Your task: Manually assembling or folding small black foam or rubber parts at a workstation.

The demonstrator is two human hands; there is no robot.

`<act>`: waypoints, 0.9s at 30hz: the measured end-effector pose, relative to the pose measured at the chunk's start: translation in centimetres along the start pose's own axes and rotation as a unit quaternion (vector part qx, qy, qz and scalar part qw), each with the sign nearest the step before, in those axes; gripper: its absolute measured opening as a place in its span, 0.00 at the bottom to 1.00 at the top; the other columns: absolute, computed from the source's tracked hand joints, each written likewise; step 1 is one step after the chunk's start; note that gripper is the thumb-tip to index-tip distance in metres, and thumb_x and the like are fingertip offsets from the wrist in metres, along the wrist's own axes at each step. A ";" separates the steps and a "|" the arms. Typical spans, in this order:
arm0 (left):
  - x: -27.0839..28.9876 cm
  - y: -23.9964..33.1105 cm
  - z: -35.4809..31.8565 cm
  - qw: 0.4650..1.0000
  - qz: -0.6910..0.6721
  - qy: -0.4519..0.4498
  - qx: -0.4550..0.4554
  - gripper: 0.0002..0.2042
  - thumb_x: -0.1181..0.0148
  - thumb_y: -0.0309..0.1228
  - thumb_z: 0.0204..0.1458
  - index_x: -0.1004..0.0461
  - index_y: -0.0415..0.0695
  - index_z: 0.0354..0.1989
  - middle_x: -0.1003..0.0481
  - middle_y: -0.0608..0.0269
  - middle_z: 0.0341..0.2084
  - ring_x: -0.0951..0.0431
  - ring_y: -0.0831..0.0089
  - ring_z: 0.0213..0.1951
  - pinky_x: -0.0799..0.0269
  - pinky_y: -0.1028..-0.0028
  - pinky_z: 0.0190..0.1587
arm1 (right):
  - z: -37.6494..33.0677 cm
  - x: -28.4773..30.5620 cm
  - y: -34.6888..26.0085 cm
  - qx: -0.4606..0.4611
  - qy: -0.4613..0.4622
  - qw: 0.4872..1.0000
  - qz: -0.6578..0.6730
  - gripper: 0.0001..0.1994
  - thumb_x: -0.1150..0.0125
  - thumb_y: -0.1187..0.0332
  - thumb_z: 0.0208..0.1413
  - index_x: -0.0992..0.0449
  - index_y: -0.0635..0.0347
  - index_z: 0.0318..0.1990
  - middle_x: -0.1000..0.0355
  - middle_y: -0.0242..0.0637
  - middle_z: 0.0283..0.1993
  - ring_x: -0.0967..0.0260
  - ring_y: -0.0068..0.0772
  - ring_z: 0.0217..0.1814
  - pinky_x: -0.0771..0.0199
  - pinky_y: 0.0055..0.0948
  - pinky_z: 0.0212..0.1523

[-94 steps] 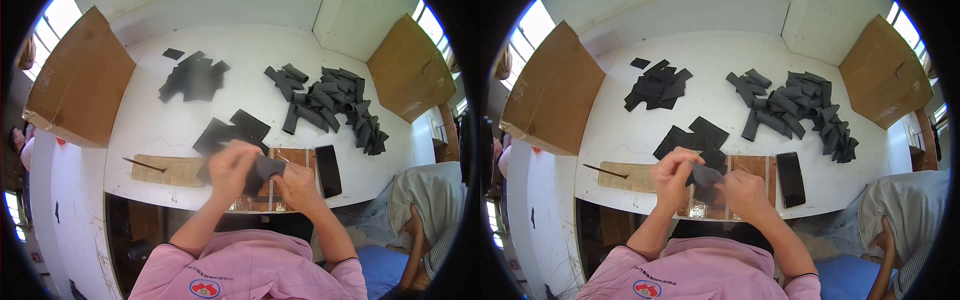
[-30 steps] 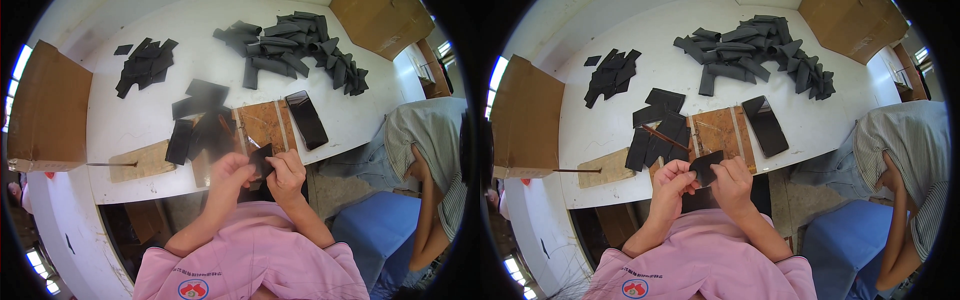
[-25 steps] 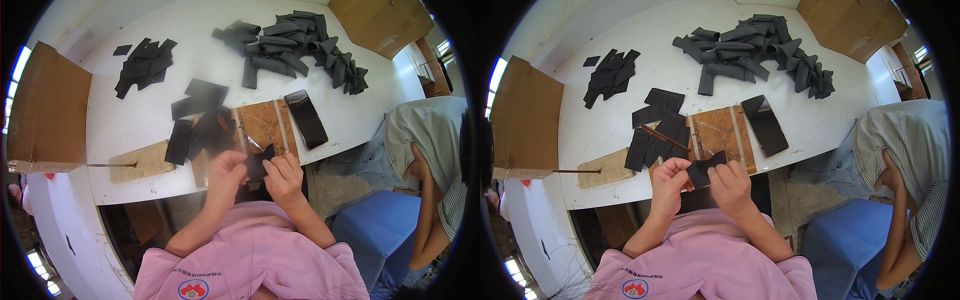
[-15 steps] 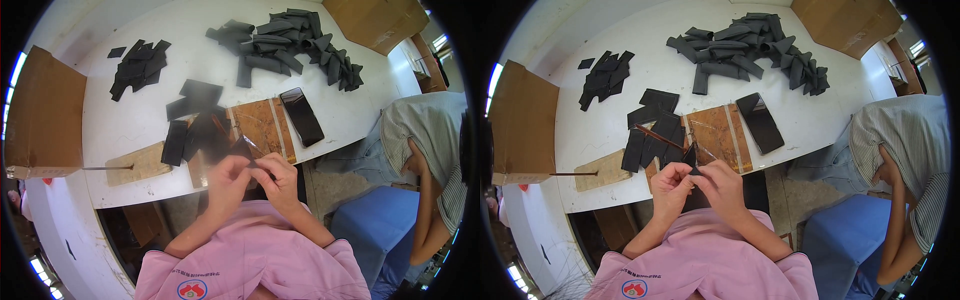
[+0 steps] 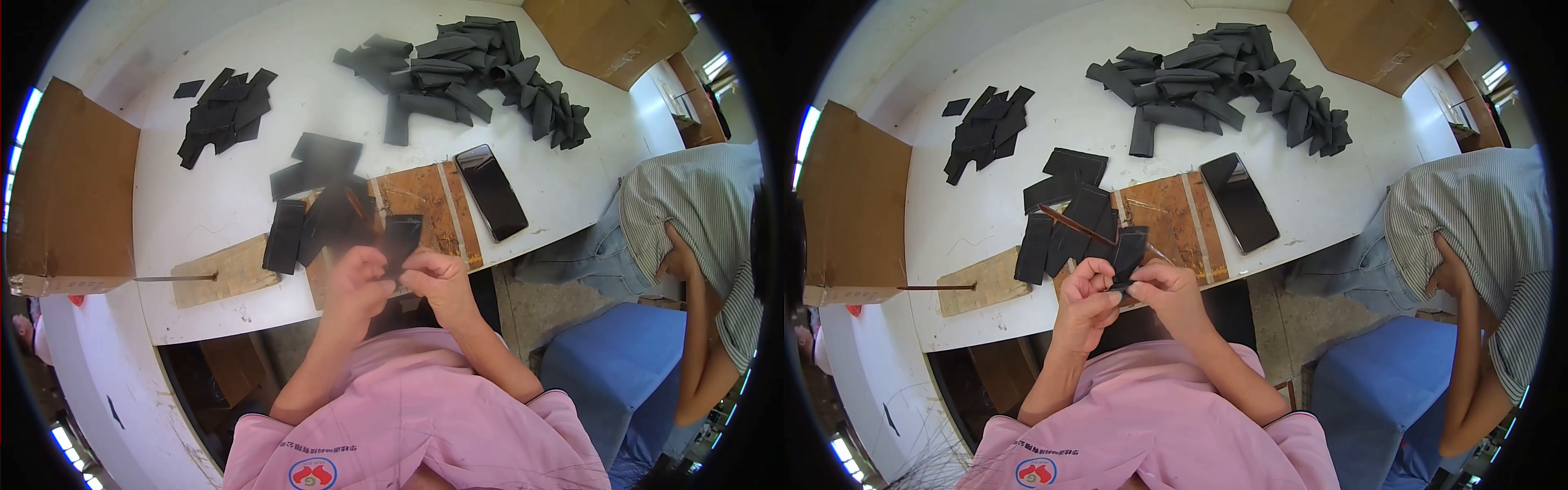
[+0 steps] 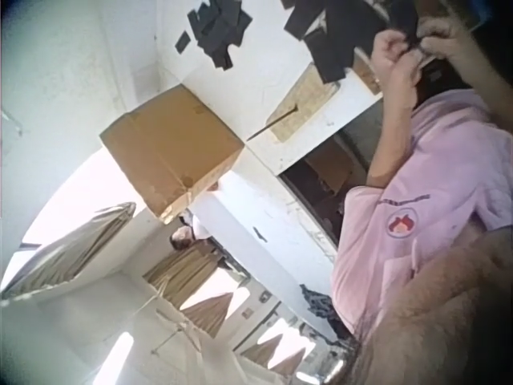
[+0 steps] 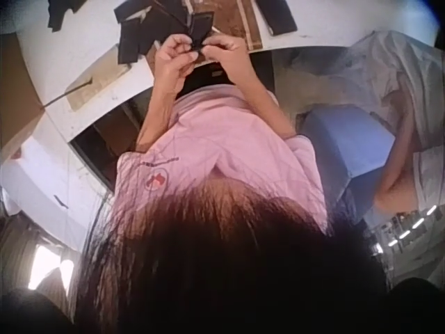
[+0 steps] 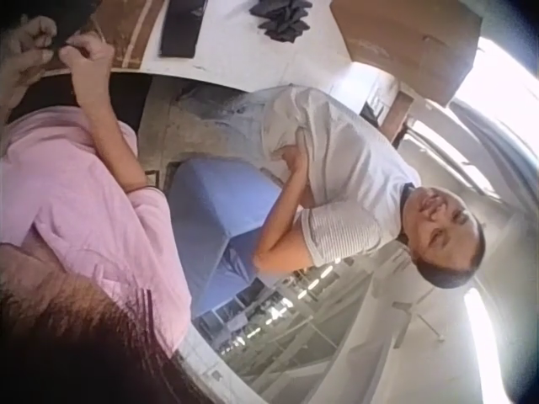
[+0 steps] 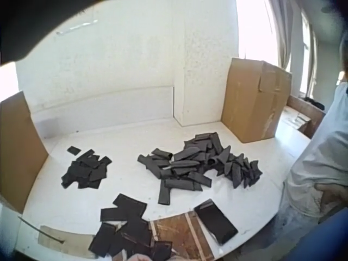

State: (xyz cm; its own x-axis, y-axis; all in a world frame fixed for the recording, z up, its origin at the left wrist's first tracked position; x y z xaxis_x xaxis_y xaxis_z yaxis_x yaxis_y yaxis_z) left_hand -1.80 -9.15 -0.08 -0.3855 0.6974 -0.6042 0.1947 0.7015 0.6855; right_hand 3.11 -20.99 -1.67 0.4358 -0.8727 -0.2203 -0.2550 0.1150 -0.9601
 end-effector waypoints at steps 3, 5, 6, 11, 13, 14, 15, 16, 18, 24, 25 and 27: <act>0.0 0.3 0.3 0.975 0.168 0.079 -0.125 0.12 0.50 0.13 0.38 0.34 0.39 0.32 0.34 0.69 0.23 0.42 0.89 0.13 0.48 0.88 0.15 | -0.3 -1.6 1.9 -0.128 -0.080 0.941 0.304 0.05 0.43 0.70 0.47 0.30 0.63 0.27 0.40 0.24 0.21 0.43 0.16 0.22 0.43 0.15 0.24; -0.4 1.5 -0.5 0.835 0.400 0.175 -0.334 0.13 0.53 0.13 0.38 0.34 0.36 0.35 0.32 0.68 0.23 0.41 0.89 0.15 0.46 0.89 0.18 | -0.4 -2.6 1.1 -0.144 -0.088 0.935 0.313 0.06 0.44 0.68 0.49 0.31 0.61 0.26 0.40 0.24 0.21 0.44 0.15 0.22 0.44 0.14 0.24; -0.3 1.4 -0.5 0.835 0.400 0.174 -0.335 0.13 0.53 0.13 0.38 0.34 0.36 0.35 0.32 0.68 0.23 0.41 0.89 0.15 0.46 0.89 0.18 | -0.5 -2.9 0.8 -0.159 -0.092 0.929 0.322 0.08 0.46 0.66 0.51 0.32 0.60 0.26 0.41 0.24 0.21 0.46 0.14 0.22 0.45 0.13 0.24; -0.6 1.9 -0.8 0.897 0.328 0.107 -0.276 0.14 0.52 0.12 0.39 0.35 0.35 0.37 0.28 0.60 0.26 0.37 0.88 0.16 0.44 0.89 0.15 | 0.2 -1.6 0.4 -0.055 -0.073 0.986 0.137 0.08 0.49 0.66 0.53 0.33 0.60 0.26 0.41 0.24 0.22 0.45 0.14 0.23 0.43 0.14 0.25; 0.0 1.1 -0.2 0.983 0.156 0.028 -0.090 0.16 0.51 0.12 0.40 0.38 0.35 0.40 0.28 0.56 0.27 0.37 0.86 0.14 0.45 0.88 0.11 | 0.2 -1.2 0.5 -0.044 -0.048 0.991 0.120 0.08 0.49 0.67 0.53 0.33 0.60 0.26 0.40 0.24 0.22 0.44 0.14 0.24 0.43 0.15 0.26; 0.3 1.2 -0.3 0.983 0.156 0.029 -0.089 0.16 0.51 0.12 0.40 0.38 0.35 0.40 0.28 0.56 0.27 0.37 0.86 0.14 0.45 0.88 0.11 | 0.1 -1.1 0.4 -0.045 -0.053 0.988 0.135 0.08 0.49 0.67 0.53 0.33 0.60 0.26 0.40 0.24 0.24 0.44 0.14 0.25 0.42 0.15 0.28; -0.4 0.8 -0.8 0.996 0.053 -0.066 -0.036 0.16 0.51 0.12 0.39 0.38 0.34 0.40 0.28 0.55 0.27 0.37 0.85 0.14 0.46 0.88 0.11 | 0.0 -1.1 0.3 -0.046 -0.058 0.986 0.151 0.08 0.49 0.67 0.53 0.33 0.61 0.26 0.39 0.25 0.26 0.43 0.15 0.27 0.41 0.15 0.30; -1.4 0.7 -1.4 0.985 -0.053 -0.161 0.018 0.16 0.51 0.12 0.39 0.39 0.34 0.40 0.29 0.55 0.28 0.37 0.85 0.14 0.46 0.88 0.10 | -0.2 -1.2 0.1 -0.048 -0.059 0.985 0.152 0.08 0.49 0.67 0.53 0.33 0.61 0.26 0.39 0.25 0.26 0.43 0.15 0.27 0.41 0.15 0.30; -2.5 1.1 -2.4 0.968 -0.127 -0.199 0.080 0.20 0.51 0.12 0.39 0.40 0.33 0.44 0.29 0.55 0.27 0.37 0.84 0.14 0.46 0.88 0.11 | -0.3 -1.5 -0.9 0.018 -0.093 0.983 0.157 0.07 0.48 0.68 0.52 0.31 0.62 0.28 0.39 0.26 0.31 0.42 0.15 0.30 0.40 0.15 0.33; -2.4 1.8 -2.7 0.900 0.342 -0.021 -0.269 0.13 0.47 0.15 0.44 0.33 0.34 0.41 0.31 0.62 0.27 0.32 0.84 0.21 0.37 0.88 0.21 | 0.1 -0.8 -3.5 0.103 -0.085 0.984 0.121 0.05 0.48 0.71 0.52 0.31 0.63 0.29 0.37 0.28 0.33 0.40 0.17 0.32 0.39 0.15 0.32; -2.9 2.0 -3.0 0.886 0.340 0.011 -0.315 0.07 0.47 0.18 0.47 0.30 0.36 0.36 0.32 0.63 0.30 0.31 0.84 0.24 0.36 0.87 0.24 | 0.2 -0.8 -4.1 0.123 -0.069 0.989 0.050 0.05 0.48 0.72 0.51 0.33 0.64 0.27 0.37 0.29 0.31 0.40 0.17 0.31 0.39 0.16 0.31; -3.5 2.2 -3.3 0.885 0.318 0.024 -0.339 0.08 0.48 0.17 0.46 0.30 0.37 0.35 0.32 0.62 0.31 0.32 0.81 0.26 0.35 0.85 0.26 | 0.3 -1.0 -5.1 0.147 -0.054 0.987 -0.023 0.05 0.48 0.74 0.50 0.34 0.64 0.26 0.37 0.31 0.29 0.40 0.17 0.29 0.39 0.17 0.29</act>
Point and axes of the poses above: each hand's wrist, its own z-axis towards the middle knuckle, its own x-axis out of the back of the hand, y = z × x, the point moved 5 cm from there along z, towards the middle knuckle
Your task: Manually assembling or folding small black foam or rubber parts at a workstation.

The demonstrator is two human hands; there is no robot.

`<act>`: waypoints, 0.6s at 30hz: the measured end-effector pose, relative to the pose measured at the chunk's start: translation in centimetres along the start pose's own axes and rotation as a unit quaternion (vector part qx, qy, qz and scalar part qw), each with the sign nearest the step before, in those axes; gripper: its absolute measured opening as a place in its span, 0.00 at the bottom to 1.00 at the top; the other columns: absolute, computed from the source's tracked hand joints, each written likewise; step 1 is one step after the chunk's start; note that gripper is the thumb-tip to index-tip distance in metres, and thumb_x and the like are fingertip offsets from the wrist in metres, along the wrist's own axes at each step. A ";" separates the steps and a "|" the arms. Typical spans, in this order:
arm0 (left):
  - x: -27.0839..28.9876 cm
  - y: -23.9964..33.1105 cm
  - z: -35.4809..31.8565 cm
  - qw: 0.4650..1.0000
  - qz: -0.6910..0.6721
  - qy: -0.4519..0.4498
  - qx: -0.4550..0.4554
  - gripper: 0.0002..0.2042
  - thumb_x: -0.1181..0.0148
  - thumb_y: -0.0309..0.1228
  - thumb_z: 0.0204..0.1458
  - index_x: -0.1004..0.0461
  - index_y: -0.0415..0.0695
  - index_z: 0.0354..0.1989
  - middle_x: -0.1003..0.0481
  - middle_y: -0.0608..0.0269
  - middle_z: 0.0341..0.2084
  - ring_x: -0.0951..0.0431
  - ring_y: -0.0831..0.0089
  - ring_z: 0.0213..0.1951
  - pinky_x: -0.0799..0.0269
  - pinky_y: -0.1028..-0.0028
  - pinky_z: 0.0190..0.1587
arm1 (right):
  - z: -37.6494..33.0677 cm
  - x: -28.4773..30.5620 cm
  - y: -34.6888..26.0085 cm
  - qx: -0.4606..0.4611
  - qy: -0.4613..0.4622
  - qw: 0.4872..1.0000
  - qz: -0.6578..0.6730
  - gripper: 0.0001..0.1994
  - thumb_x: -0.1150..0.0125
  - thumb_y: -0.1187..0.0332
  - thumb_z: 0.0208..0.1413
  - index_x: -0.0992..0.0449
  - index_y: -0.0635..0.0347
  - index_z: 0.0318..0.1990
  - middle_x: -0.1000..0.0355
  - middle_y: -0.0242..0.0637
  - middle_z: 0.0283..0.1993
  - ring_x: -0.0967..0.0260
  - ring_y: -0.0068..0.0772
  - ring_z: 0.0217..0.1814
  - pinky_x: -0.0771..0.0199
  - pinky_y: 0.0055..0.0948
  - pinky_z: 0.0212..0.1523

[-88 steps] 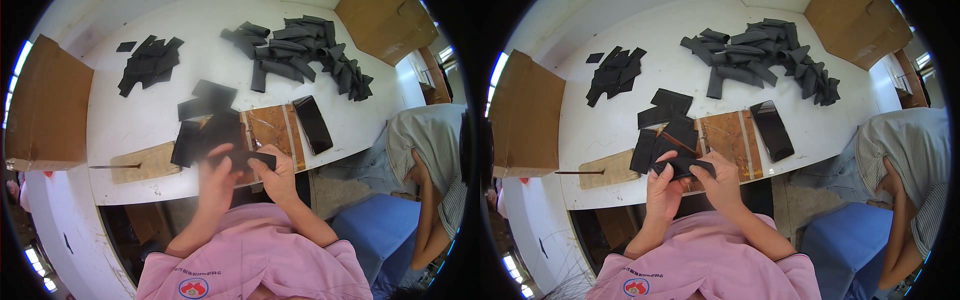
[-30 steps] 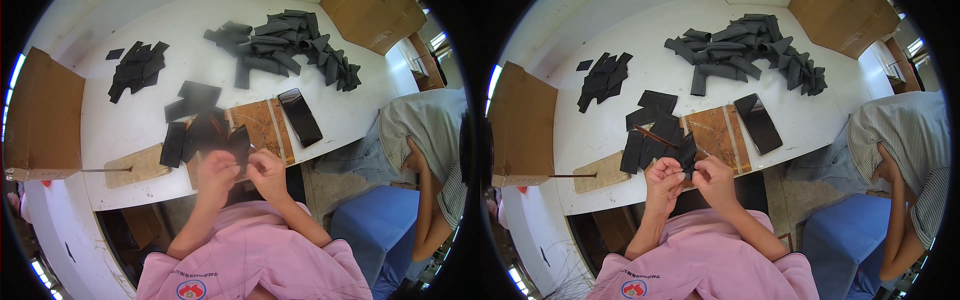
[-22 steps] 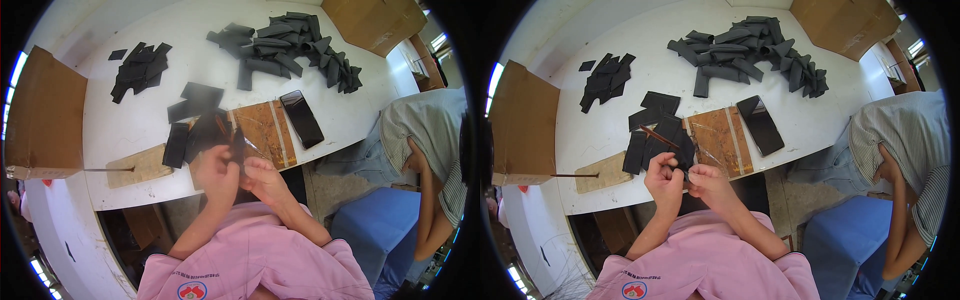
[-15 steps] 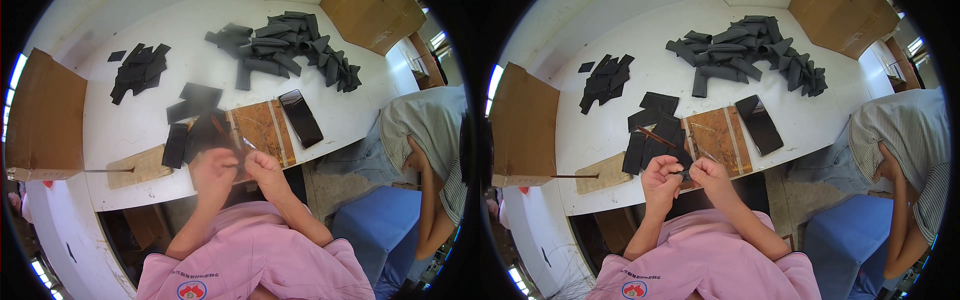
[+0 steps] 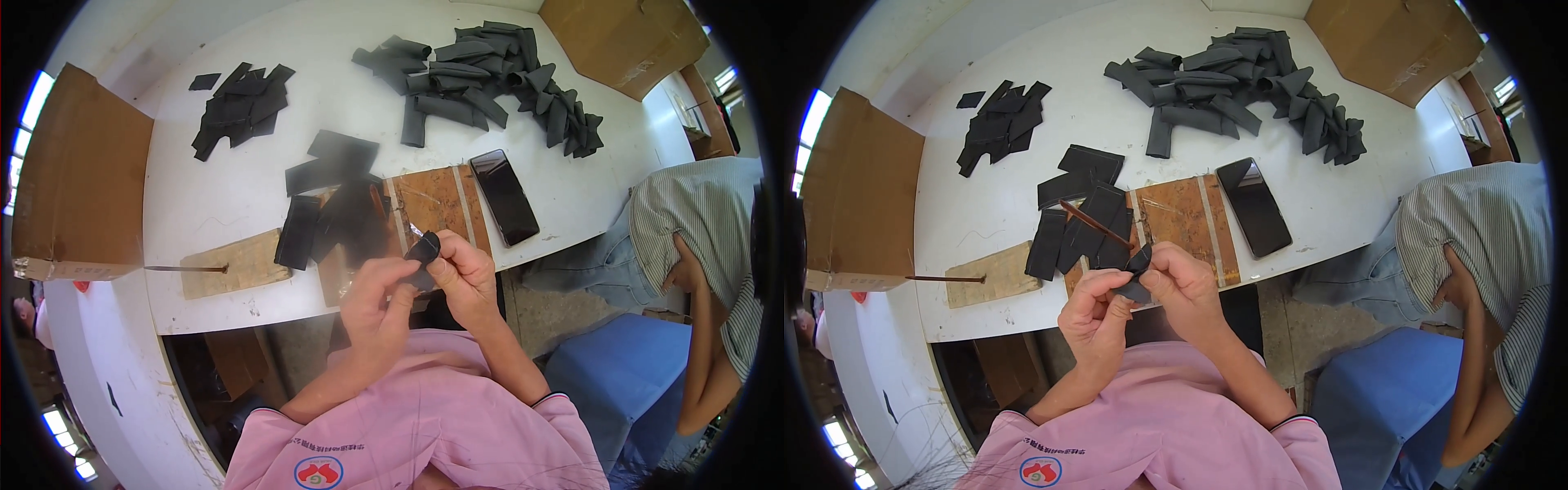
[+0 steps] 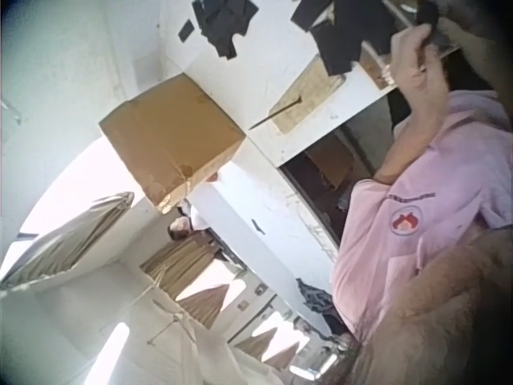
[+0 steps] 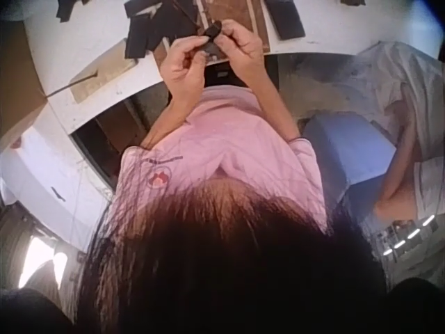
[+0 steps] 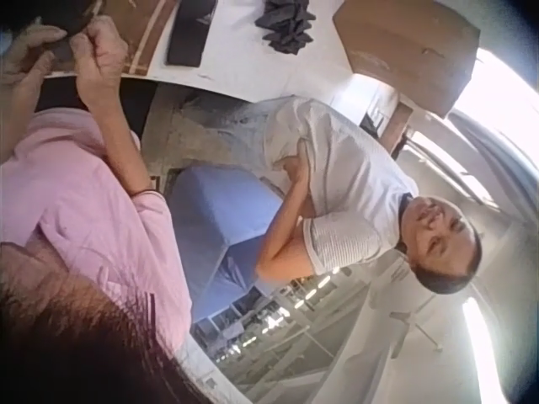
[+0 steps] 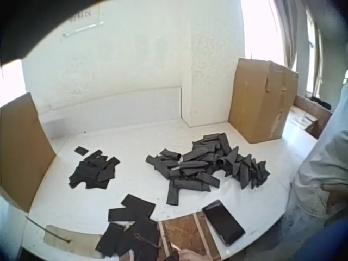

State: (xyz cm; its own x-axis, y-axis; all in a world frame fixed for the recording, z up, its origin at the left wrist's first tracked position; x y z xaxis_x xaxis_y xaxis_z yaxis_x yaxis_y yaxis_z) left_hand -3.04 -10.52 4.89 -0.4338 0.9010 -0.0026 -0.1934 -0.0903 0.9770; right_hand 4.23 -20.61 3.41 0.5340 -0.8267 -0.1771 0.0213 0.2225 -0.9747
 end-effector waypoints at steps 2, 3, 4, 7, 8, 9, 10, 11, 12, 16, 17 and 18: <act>0.3 0.3 0.3 0.999 -0.018 0.025 -0.018 0.09 0.49 0.15 0.45 0.29 0.38 0.35 0.32 0.60 0.31 0.33 0.79 0.28 0.35 0.83 0.28 | 0.3 -0.5 -1.3 0.054 -0.003 0.994 -0.091 0.05 0.47 0.76 0.48 0.37 0.65 0.25 0.38 0.34 0.26 0.38 0.20 0.25 0.38 0.19 0.25; 0.6 0.6 0.6 0.998 0.009 0.036 -0.053 0.07 0.48 0.17 0.46 0.31 0.37 0.34 0.32 0.61 0.32 0.32 0.81 0.27 0.35 0.85 0.27 | 0.4 -0.7 -1.8 0.058 -0.005 0.994 -0.092 0.05 0.47 0.76 0.48 0.37 0.65 0.25 0.38 0.34 0.26 0.38 0.20 0.25 0.38 0.19 0.25; 0.9 0.9 0.8 0.994 0.036 0.048 -0.088 0.05 0.47 0.20 0.48 0.32 0.36 0.34 0.32 0.62 0.33 0.30 0.83 0.26 0.34 0.87 0.26 | 0.5 -0.9 -2.2 0.052 -0.012 0.994 -0.092 0.06 0.47 0.76 0.48 0.37 0.65 0.25 0.39 0.35 0.25 0.37 0.21 0.23 0.38 0.19 0.23; 1.0 1.5 1.2 0.989 -0.136 0.044 0.045 0.05 0.47 0.21 0.48 0.33 0.36 0.34 0.31 0.60 0.35 0.30 0.83 0.25 0.34 0.86 0.25 | 0.7 -1.9 -3.3 0.058 -0.020 0.992 -0.112 0.06 0.47 0.76 0.48 0.36 0.66 0.25 0.39 0.35 0.24 0.35 0.24 0.21 0.38 0.21 0.21; 1.4 1.9 1.1 0.992 -0.084 0.074 0.049 0.05 0.46 0.22 0.48 0.34 0.36 0.32 0.30 0.58 0.33 0.31 0.83 0.20 0.36 0.87 0.20 | 0.9 -2.3 -3.9 0.049 -0.013 0.990 -0.128 0.06 0.47 0.75 0.48 0.36 0.66 0.25 0.39 0.35 0.23 0.36 0.23 0.21 0.38 0.20 0.21; 1.7 2.0 1.4 0.993 -0.086 0.075 0.043 0.05 0.46 0.22 0.48 0.34 0.36 0.32 0.30 0.58 0.33 0.31 0.83 0.20 0.36 0.87 0.20 | 1.0 -2.4 -4.2 0.040 -0.003 0.989 -0.145 0.06 0.47 0.74 0.48 0.36 0.66 0.25 0.40 0.35 0.23 0.37 0.23 0.21 0.39 0.19 0.21; 2.0 1.7 1.8 0.986 -0.135 0.053 0.083 0.06 0.46 0.22 0.48 0.34 0.36 0.32 0.29 0.57 0.31 0.32 0.84 0.18 0.38 0.87 0.17 | 1.2 -2.3 -4.3 0.045 -0.005 0.988 -0.147 0.06 0.47 0.74 0.48 0.36 0.66 0.25 0.40 0.35 0.23 0.37 0.23 0.21 0.39 0.19 0.21; 2.2 1.5 2.2 0.975 -0.183 0.029 0.122 0.06 0.45 0.22 0.47 0.35 0.36 0.32 0.29 0.57 0.28 0.34 0.84 0.15 0.40 0.87 0.13 | 1.4 -2.1 -3.9 0.021 -0.012 0.991 -0.133 0.06 0.47 0.73 0.49 0.36 0.65 0.25 0.39 0.34 0.23 0.39 0.21 0.21 0.40 0.18 0.22; 2.1 1.5 2.9 0.945 -0.294 0.017 0.139 0.08 0.44 0.22 0.46 0.37 0.36 0.33 0.29 0.57 0.23 0.38 0.86 0.12 0.44 0.87 0.10 | 1.6 -2.1 -3.6 -0.003 -0.019 0.993 -0.117 0.07 0.47 0.71 0.50 0.36 0.65 0.26 0.39 0.32 0.23 0.41 0.19 0.21 0.41 0.17 0.23; 1.2 4.7 3.8 0.798 -0.541 -0.181 0.192 0.15 0.49 0.23 0.46 0.41 0.36 0.42 0.30 0.59 0.24 0.39 0.85 0.15 0.49 0.86 0.11 | 2.9 -3.3 -6.7 -0.060 -0.076 0.995 0.003 0.07 0.48 0.69 0.51 0.35 0.64 0.26 0.39 0.28 0.22 0.46 0.15 0.23 0.43 0.16 0.24; 1.3 4.8 4.3 0.800 -0.541 -0.179 0.188 0.15 0.49 0.23 0.46 0.41 0.36 0.42 0.30 0.59 0.24 0.39 0.85 0.15 0.49 0.86 0.11 | 3.4 -3.9 -8.2 -0.055 -0.110 0.992 0.013 0.07 0.48 0.69 0.51 0.34 0.63 0.26 0.39 0.26 0.22 0.46 0.14 0.23 0.43 0.16 0.23; 1.3 5.5 5.0 0.802 -0.540 -0.216 0.134 0.16 0.50 0.23 0.47 0.42 0.35 0.45 0.32 0.61 0.22 0.40 0.86 0.14 0.50 0.87 0.10 | 3.9 -4.4 -9.2 -0.050 -0.143 0.988 0.023 0.08 0.49 0.69 0.51 0.34 0.63 0.26 0.39 0.24 0.21 0.46 0.13 0.24 0.44 0.16 0.23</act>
Point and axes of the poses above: each hand's wrist, its own z-axis towards the middle knuckle, its own x-axis out of the back of the hand, y = z × x, the point moved 5 cm from there along z, towards the middle knuckle
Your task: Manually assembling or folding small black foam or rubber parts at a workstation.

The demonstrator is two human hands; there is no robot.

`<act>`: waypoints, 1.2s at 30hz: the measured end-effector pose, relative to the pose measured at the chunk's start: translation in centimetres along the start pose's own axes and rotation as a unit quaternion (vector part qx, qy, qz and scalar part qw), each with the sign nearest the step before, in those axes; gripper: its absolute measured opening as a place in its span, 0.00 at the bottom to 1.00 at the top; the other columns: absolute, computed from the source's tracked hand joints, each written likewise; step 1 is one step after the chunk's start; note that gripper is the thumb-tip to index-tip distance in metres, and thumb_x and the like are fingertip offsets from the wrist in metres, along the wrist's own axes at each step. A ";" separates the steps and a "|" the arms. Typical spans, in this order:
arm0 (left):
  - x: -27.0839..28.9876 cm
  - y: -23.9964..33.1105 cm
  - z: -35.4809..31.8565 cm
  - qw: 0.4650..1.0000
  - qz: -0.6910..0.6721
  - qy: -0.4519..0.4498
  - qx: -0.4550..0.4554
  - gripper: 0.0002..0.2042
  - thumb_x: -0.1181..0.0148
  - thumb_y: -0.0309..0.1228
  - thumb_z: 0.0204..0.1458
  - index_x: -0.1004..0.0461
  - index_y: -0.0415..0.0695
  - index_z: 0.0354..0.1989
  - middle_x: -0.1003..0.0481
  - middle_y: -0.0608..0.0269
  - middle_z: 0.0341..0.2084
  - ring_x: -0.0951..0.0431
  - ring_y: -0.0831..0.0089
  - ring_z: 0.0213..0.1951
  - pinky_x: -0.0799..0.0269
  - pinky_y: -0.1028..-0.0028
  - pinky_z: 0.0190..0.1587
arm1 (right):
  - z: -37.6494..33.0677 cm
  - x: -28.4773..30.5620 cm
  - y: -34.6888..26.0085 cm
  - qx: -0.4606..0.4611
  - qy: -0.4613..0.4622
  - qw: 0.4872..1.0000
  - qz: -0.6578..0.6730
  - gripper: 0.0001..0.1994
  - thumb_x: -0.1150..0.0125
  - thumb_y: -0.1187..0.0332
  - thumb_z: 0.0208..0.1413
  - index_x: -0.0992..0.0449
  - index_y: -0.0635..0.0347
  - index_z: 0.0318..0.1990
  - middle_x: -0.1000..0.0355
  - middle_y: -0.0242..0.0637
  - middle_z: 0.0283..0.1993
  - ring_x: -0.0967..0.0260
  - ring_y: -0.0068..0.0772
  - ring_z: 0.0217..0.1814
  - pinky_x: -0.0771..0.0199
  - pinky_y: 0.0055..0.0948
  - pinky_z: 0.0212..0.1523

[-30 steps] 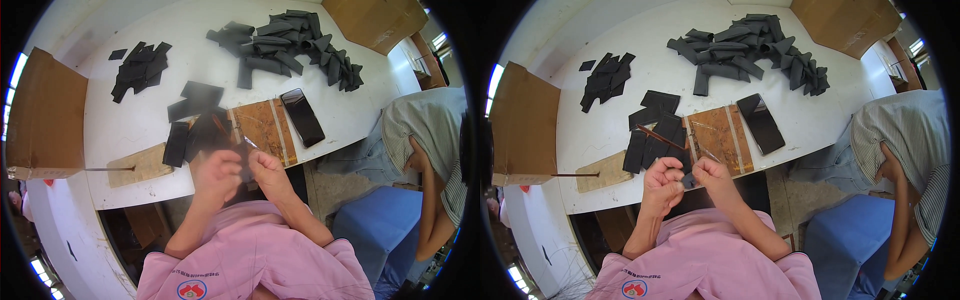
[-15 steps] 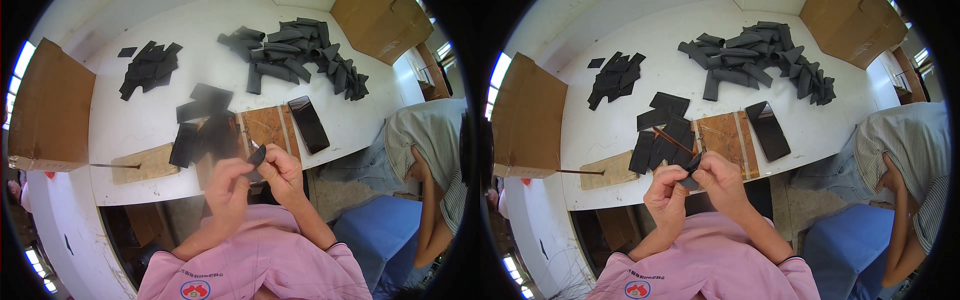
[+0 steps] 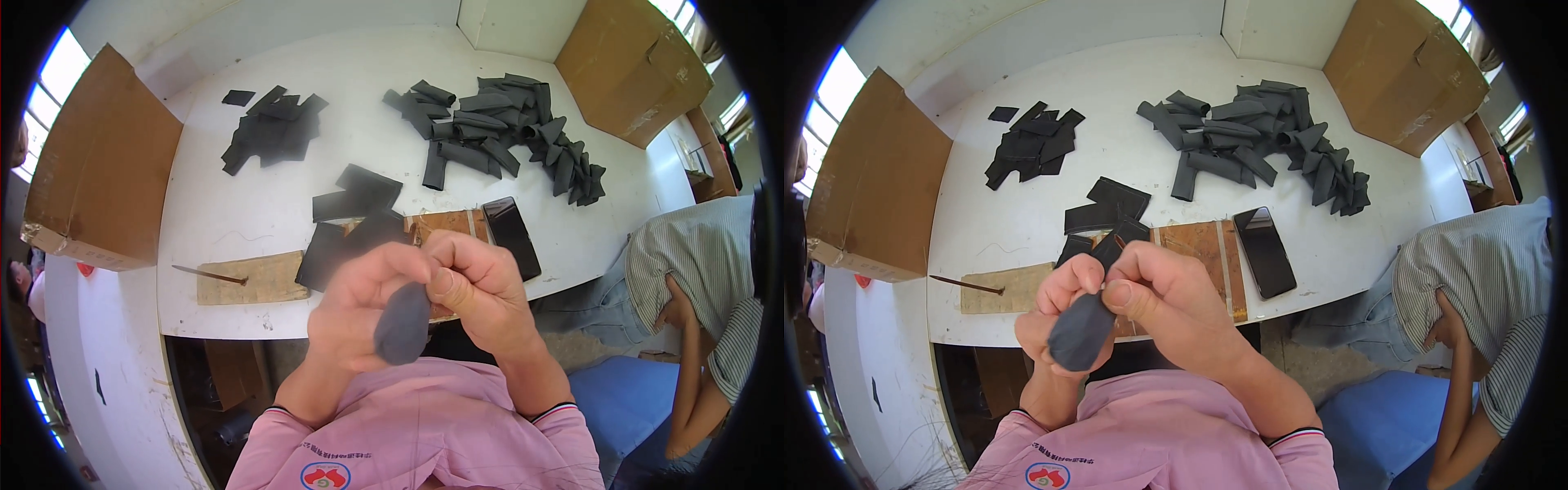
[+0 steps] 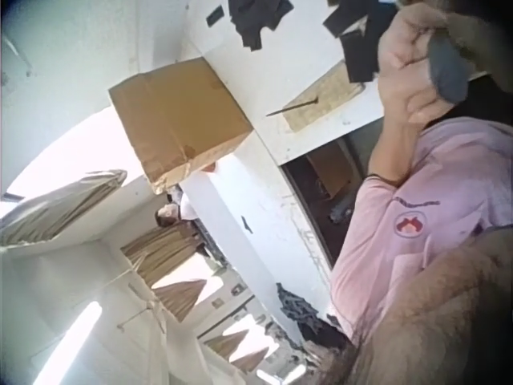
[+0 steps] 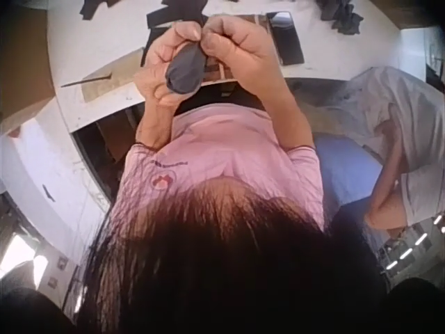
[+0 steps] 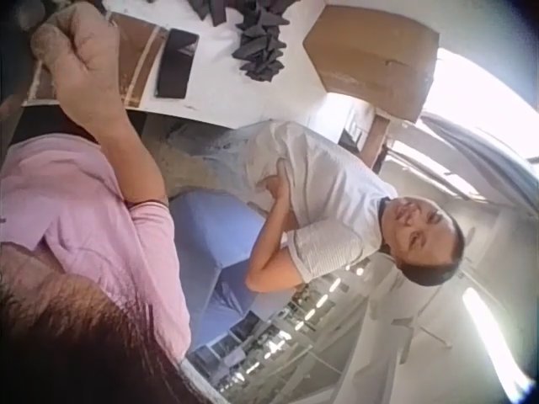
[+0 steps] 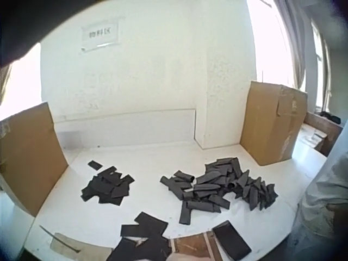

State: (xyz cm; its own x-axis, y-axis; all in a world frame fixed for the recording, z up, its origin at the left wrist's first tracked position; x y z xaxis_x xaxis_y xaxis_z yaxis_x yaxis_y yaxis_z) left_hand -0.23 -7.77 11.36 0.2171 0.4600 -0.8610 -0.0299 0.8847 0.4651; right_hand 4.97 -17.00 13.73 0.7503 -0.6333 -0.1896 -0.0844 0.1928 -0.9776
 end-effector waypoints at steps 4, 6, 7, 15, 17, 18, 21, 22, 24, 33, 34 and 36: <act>-0.3 1.3 2.0 0.984 -0.173 -0.029 0.014 0.19 0.57 0.25 0.52 0.48 0.33 0.52 0.38 0.67 0.15 0.45 0.85 0.09 0.49 0.85 0.10 | 3.0 0.9 -0.3 -0.028 0.007 1.000 0.007 0.09 0.49 0.67 0.53 0.33 0.63 0.27 0.40 0.23 0.20 0.47 0.11 0.22 0.47 0.13 0.21; 1.3 0.8 2.4 0.963 -0.265 -0.001 0.045 0.20 0.63 0.26 0.55 0.51 0.34 0.56 0.35 0.66 0.18 0.47 0.85 0.08 0.47 0.84 0.11 | 3.7 2.4 2.5 -0.074 0.015 0.996 0.051 0.09 0.50 0.66 0.53 0.33 0.61 0.26 0.40 0.24 0.19 0.48 0.12 0.21 0.49 0.13 0.20; 2.3 0.5 2.5 0.963 -0.265 -0.001 0.044 0.20 0.63 0.26 0.55 0.51 0.34 0.56 0.35 0.66 0.18 0.47 0.85 0.08 0.47 0.84 0.11 | 4.0 3.0 4.3 -0.121 0.025 0.988 0.095 0.10 0.50 0.65 0.54 0.33 0.60 0.25 0.40 0.24 0.19 0.49 0.12 0.20 0.51 0.13 0.19; 8.3 -2.8 1.3 0.930 -0.305 0.189 0.085 0.14 0.61 0.21 0.53 0.39 0.35 0.49 0.29 0.61 0.31 0.43 0.86 0.10 0.42 0.87 0.13 | 3.6 4.0 9.6 -0.178 0.005 0.966 0.188 0.12 0.51 0.61 0.54 0.35 0.56 0.23 0.40 0.26 0.19 0.49 0.14 0.19 0.52 0.14 0.18; 6.8 -2.5 1.6 0.932 -0.314 0.165 0.078 0.14 0.61 0.21 0.53 0.38 0.35 0.48 0.29 0.61 0.30 0.43 0.86 0.10 0.44 0.86 0.12 | 4.3 3.9 8.7 -0.182 0.001 0.968 0.174 0.12 0.50 0.60 0.53 0.35 0.56 0.23 0.40 0.25 0.19 0.49 0.14 0.19 0.52 0.14 0.18; 5.6 -1.9 1.7 0.958 -0.235 0.161 0.042 0.14 0.58 0.22 0.52 0.38 0.35 0.48 0.29 0.61 0.29 0.43 0.86 0.09 0.45 0.85 0.12 | 4.7 3.5 7.6 -0.141 -0.004 0.979 0.144 0.12 0.49 0.61 0.53 0.35 0.56 0.22 0.40 0.25 0.19 0.48 0.14 0.19 0.51 0.14 0.19; 3.7 -0.9 1.5 0.955 0.174 0.233 -0.066 0.14 0.57 0.20 0.51 0.40 0.32 0.48 0.29 0.56 0.27 0.47 0.85 0.07 0.45 0.84 0.11 | 4.7 4.1 8.2 -0.116 -0.012 0.986 0.122 0.11 0.49 0.63 0.53 0.34 0.56 0.22 0.40 0.23 0.19 0.47 0.13 0.19 0.48 0.14 0.20; 4.9 -1.2 1.2 0.957 0.142 0.250 -0.044 0.14 0.54 0.19 0.50 0.39 0.33 0.46 0.29 0.60 0.24 0.47 0.86 0.07 0.46 0.84 0.11 | 4.6 4.2 9.5 -0.137 -0.024 0.985 0.102 0.11 0.49 0.63 0.53 0.34 0.57 0.22 0.40 0.23 0.19 0.47 0.13 0.19 0.47 0.14 0.20; 8.1 -2.1 0.4 0.969 0.041 0.245 -0.007 0.14 0.54 0.19 0.50 0.39 0.33 0.46 0.29 0.61 0.23 0.47 0.87 0.07 0.46 0.84 0.10 | 3.7 4.2 11.9 -0.153 -0.024 0.979 0.133 0.10 0.49 0.64 0.53 0.33 0.57 0.23 0.40 0.23 0.19 0.47 0.14 0.20 0.46 0.14 0.22; 3.2 2.4 1.7 0.696 0.677 0.107 -0.216 0.15 0.45 0.29 0.48 0.32 0.39 0.45 0.31 0.59 0.39 0.31 0.74 0.37 0.35 0.79 0.39 | 2.7 4.3 10.4 -0.120 0.028 0.992 0.006 0.08 0.50 0.66 0.54 0.31 0.60 0.29 0.38 0.24 0.22 0.43 0.13 0.24 0.43 0.14 0.25; 3.2 2.2 2.0 0.778 0.592 0.086 -0.193 0.10 0.43 0.26 0.46 0.28 0.38 0.37 0.30 0.59 0.38 0.31 0.70 0.38 0.36 0.75 0.42 | 2.6 4.3 10.0 -0.093 0.048 0.994 -0.017 0.08 0.50 0.66 0.53 0.31 0.61 0.30 0.37 0.25 0.23 0.41 0.14 0.26 0.41 0.15 0.26; 3.3 2.0 2.2 0.798 0.566 0.083 -0.189 0.08 0.43 0.25 0.45 0.27 0.37 0.35 0.30 0.58 0.37 0.31 0.70 0.38 0.36 0.75 0.42 | 2.1 4.1 8.5 -0.033 0.096 0.993 -0.062 0.07 0.48 0.66 0.51 0.31 0.61 0.30 0.36 0.27 0.24 0.39 0.17 0.27 0.39 0.16 0.27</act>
Point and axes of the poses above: each hand's wrist, its own z-axis towards the middle knuckle, its own x-axis out of the back of the hand, y = z × x, the point moved 5 cm from there along z, towards the middle knuckle
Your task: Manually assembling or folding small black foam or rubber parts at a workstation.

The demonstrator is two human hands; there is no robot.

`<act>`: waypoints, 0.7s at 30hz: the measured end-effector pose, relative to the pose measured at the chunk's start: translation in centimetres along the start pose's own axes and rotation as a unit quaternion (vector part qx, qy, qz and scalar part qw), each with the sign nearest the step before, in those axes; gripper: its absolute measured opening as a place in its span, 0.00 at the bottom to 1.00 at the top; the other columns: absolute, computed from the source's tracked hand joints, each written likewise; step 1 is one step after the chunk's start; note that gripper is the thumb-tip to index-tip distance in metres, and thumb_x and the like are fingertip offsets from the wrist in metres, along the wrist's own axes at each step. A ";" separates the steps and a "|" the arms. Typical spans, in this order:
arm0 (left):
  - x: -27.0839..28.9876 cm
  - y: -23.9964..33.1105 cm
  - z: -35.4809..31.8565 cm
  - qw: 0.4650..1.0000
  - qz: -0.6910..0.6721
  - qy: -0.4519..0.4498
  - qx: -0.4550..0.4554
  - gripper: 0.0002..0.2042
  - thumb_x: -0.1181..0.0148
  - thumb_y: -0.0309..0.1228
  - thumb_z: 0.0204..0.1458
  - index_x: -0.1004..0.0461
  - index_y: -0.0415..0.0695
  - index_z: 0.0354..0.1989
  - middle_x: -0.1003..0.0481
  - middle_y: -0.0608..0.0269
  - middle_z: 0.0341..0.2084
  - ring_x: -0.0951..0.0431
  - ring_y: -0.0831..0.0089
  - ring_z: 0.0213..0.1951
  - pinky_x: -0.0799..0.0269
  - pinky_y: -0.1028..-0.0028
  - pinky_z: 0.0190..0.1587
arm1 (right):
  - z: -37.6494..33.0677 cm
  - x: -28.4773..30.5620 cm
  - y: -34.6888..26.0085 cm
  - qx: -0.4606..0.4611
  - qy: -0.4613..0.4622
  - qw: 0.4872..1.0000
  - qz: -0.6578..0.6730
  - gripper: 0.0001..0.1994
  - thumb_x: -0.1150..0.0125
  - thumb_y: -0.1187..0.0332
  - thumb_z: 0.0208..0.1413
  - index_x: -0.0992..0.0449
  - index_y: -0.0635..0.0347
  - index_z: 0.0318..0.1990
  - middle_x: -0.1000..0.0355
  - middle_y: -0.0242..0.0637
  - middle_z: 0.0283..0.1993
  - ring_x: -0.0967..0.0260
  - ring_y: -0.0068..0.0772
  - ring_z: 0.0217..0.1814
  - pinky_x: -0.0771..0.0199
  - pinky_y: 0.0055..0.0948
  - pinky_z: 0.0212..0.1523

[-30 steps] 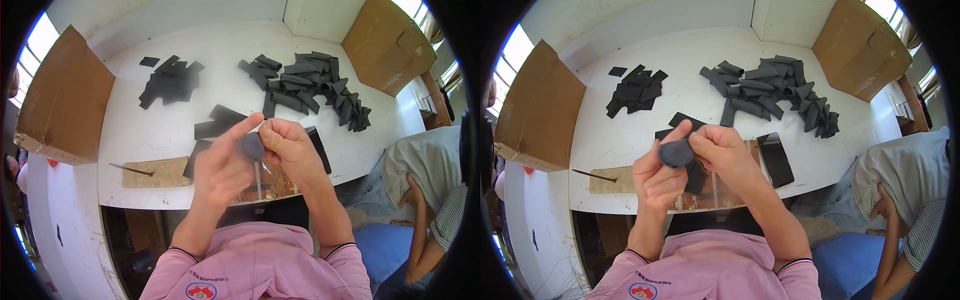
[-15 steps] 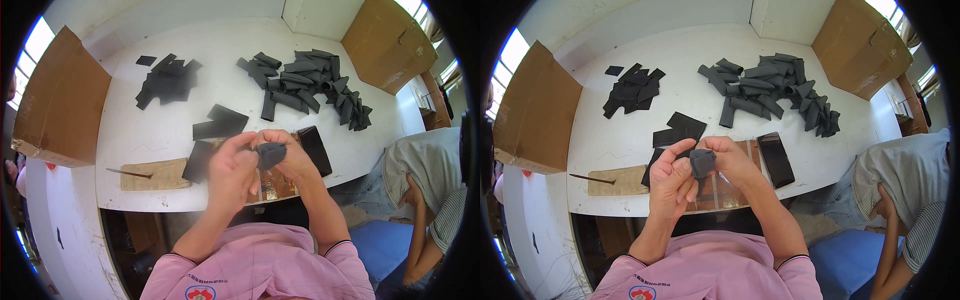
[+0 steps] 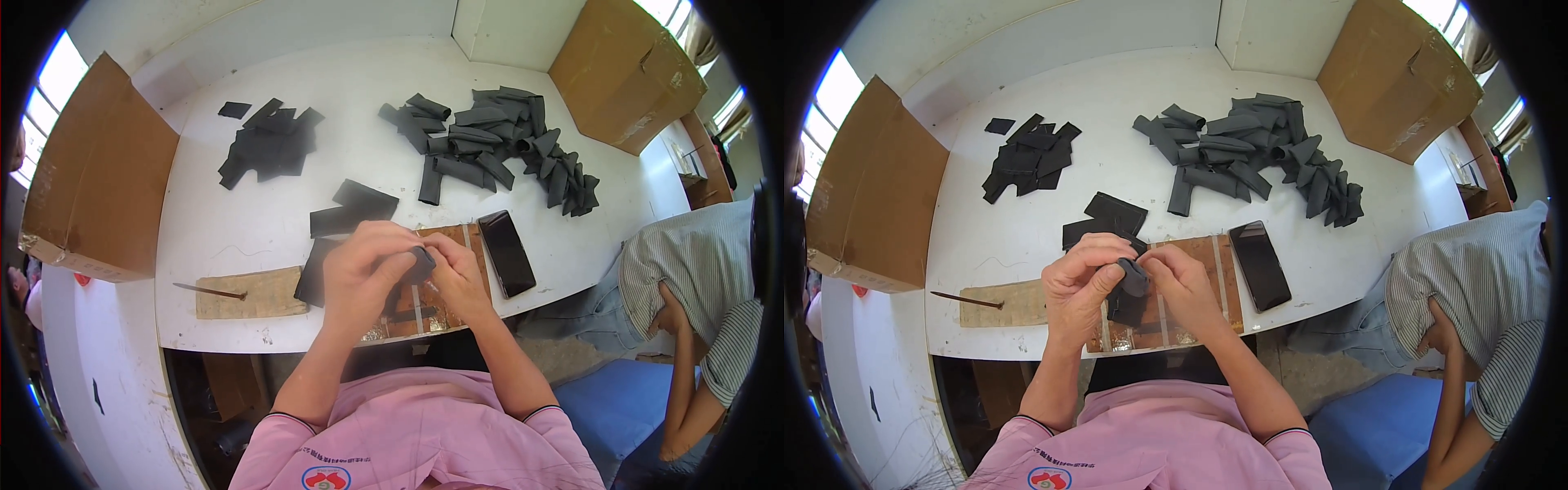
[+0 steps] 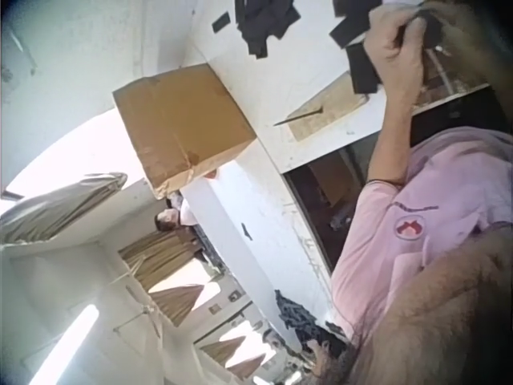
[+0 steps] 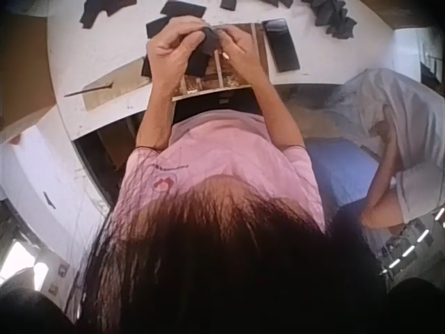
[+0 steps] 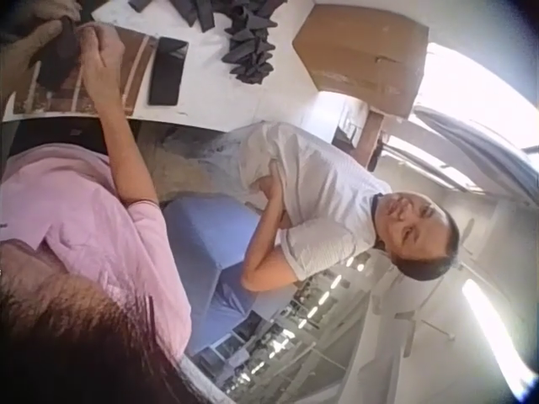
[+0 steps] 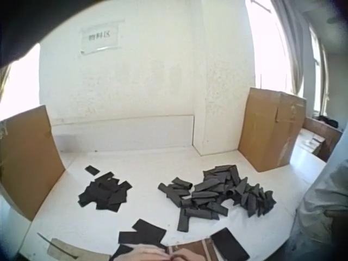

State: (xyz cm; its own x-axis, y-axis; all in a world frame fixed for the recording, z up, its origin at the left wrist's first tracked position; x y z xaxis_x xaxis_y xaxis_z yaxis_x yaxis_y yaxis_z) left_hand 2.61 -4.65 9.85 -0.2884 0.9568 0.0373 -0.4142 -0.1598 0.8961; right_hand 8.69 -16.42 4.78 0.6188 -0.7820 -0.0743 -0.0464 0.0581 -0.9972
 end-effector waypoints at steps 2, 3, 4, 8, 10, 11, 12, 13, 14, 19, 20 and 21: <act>-0.3 0.1 0.0 0.999 -0.028 0.022 -0.022 0.04 0.44 0.24 0.46 0.28 0.37 0.30 0.29 0.56 0.33 0.31 0.69 0.38 0.36 0.73 0.42 | -0.2 0.0 -1.9 0.060 0.052 0.996 -0.038 0.07 0.46 0.67 0.49 0.30 0.62 0.30 0.36 0.30 0.25 0.37 0.20 0.28 0.37 0.18 0.28; -0.6 0.0 -0.4 0.999 -0.027 0.022 -0.020 0.04 0.44 0.24 0.46 0.28 0.37 0.30 0.29 0.56 0.33 0.31 0.69 0.38 0.36 0.73 0.42 | -0.6 -0.7 -3.9 0.192 0.059 0.958 -0.206 0.08 0.44 0.67 0.46 0.30 0.62 0.28 0.35 0.32 0.26 0.36 0.25 0.28 0.37 0.21 0.27; -0.4 -0.9 -1.0 0.982 -0.168 0.082 0.027 0.04 0.45 0.25 0.47 0.29 0.37 0.30 0.29 0.56 0.33 0.31 0.69 0.38 0.36 0.73 0.42 | -1.2 -1.6 -5.4 0.316 0.063 0.874 -0.364 0.08 0.42 0.67 0.43 0.30 0.63 0.27 0.35 0.35 0.27 0.35 0.30 0.28 0.36 0.23 0.26; -0.2 -1.5 -1.8 0.943 -0.293 0.145 0.065 0.04 0.47 0.25 0.48 0.30 0.38 0.30 0.29 0.55 0.32 0.31 0.69 0.37 0.35 0.72 0.42 | -0.9 -1.8 -5.3 0.314 0.018 0.800 -0.511 0.09 0.41 0.66 0.40 0.32 0.61 0.22 0.37 0.34 0.22 0.37 0.35 0.25 0.36 0.30 0.21; -0.2 -2.0 -2.0 0.942 -0.292 0.149 0.077 0.04 0.47 0.25 0.48 0.30 0.38 0.31 0.29 0.54 0.33 0.31 0.69 0.38 0.36 0.72 0.43 | -1.0 -1.0 -3.8 0.292 0.017 0.834 -0.468 0.08 0.41 0.69 0.40 0.32 0.63 0.25 0.38 0.37 0.21 0.38 0.38 0.24 0.37 0.32 0.21; 0.0 -2.6 -2.0 0.956 -0.245 0.138 0.083 0.05 0.46 0.26 0.48 0.30 0.37 0.32 0.29 0.54 0.33 0.31 0.70 0.39 0.36 0.72 0.43 | -0.9 -0.6 -3.1 0.271 0.014 0.865 -0.422 0.08 0.42 0.71 0.41 0.32 0.65 0.28 0.39 0.39 0.21 0.39 0.41 0.23 0.38 0.34 0.22; 0.2 -2.8 -1.7 0.968 -0.198 0.126 0.090 0.07 0.45 0.26 0.48 0.30 0.37 0.34 0.29 0.54 0.34 0.31 0.70 0.39 0.35 0.72 0.44 | -0.8 -0.6 -2.8 0.270 0.015 0.865 -0.422 0.08 0.42 0.71 0.41 0.32 0.65 0.28 0.39 0.39 0.21 0.39 0.41 0.23 0.38 0.34 0.22; 0.0 -2.5 -1.6 0.968 -0.198 0.125 0.090 0.07 0.45 0.26 0.48 0.30 0.37 0.34 0.29 0.54 0.34 0.31 0.70 0.39 0.35 0.72 0.44 | -0.7 -0.7 -2.7 0.278 0.021 0.856 -0.435 0.08 0.41 0.69 0.40 0.32 0.63 0.25 0.38 0.37 0.21 0.38 0.38 0.23 0.37 0.32 0.21; -0.8 -1.9 -1.2 0.964 -0.230 0.086 0.100 0.09 0.44 0.27 0.47 0.30 0.37 0.36 0.29 0.54 0.34 0.31 0.70 0.39 0.35 0.73 0.43 | -0.7 -0.8 -2.7 0.286 0.027 0.847 -0.448 0.08 0.40 0.68 0.39 0.32 0.61 0.22 0.37 0.34 0.21 0.37 0.34 0.23 0.35 0.31 0.21; -1.6 0.2 1.0 0.994 -0.048 -0.079 0.062 0.07 0.39 0.26 0.40 0.27 0.36 0.28 0.27 0.58 0.28 0.30 0.71 0.37 0.34 0.75 0.38 | -1.1 -0.8 -3.3 0.326 0.029 0.862 -0.387 0.08 0.41 0.68 0.39 0.31 0.62 0.25 0.37 0.35 0.21 0.37 0.35 0.23 0.35 0.31 0.21; -1.6 0.5 1.5 0.994 0.010 -0.098 0.052 0.05 0.39 0.24 0.38 0.27 0.37 0.23 0.27 0.61 0.25 0.30 0.71 0.35 0.34 0.76 0.35 | -1.1 -0.7 -2.6 0.333 0.025 0.871 -0.361 0.08 0.41 0.69 0.39 0.31 0.62 0.26 0.37 0.34 0.21 0.37 0.35 0.23 0.35 0.31 0.21; -1.4 0.4 1.5 0.994 0.010 -0.099 0.051 0.05 0.39 0.24 0.38 0.27 0.37 0.23 0.27 0.61 0.25 0.30 0.71 0.35 0.34 0.76 0.35 | -0.9 -0.6 -1.9 0.334 0.026 0.870 -0.361 0.08 0.41 0.69 0.39 0.31 0.62 0.26 0.37 0.34 0.21 0.37 0.35 0.23 0.35 0.31 0.21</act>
State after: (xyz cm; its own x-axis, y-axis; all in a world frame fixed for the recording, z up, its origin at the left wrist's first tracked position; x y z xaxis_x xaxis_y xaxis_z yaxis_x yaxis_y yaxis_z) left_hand 4.17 -5.68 10.79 -0.1156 0.9842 0.1338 -0.3173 -0.1642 0.9340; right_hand 7.67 -16.61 6.69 0.2595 -0.7906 0.5546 0.8167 -0.1268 -0.5629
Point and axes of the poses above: each hand's wrist, its own z-axis towards the middle knuckle, its own x-axis out of the back of the hand, y = z × x, the point moved 5 cm from there along z, towards the middle knuckle
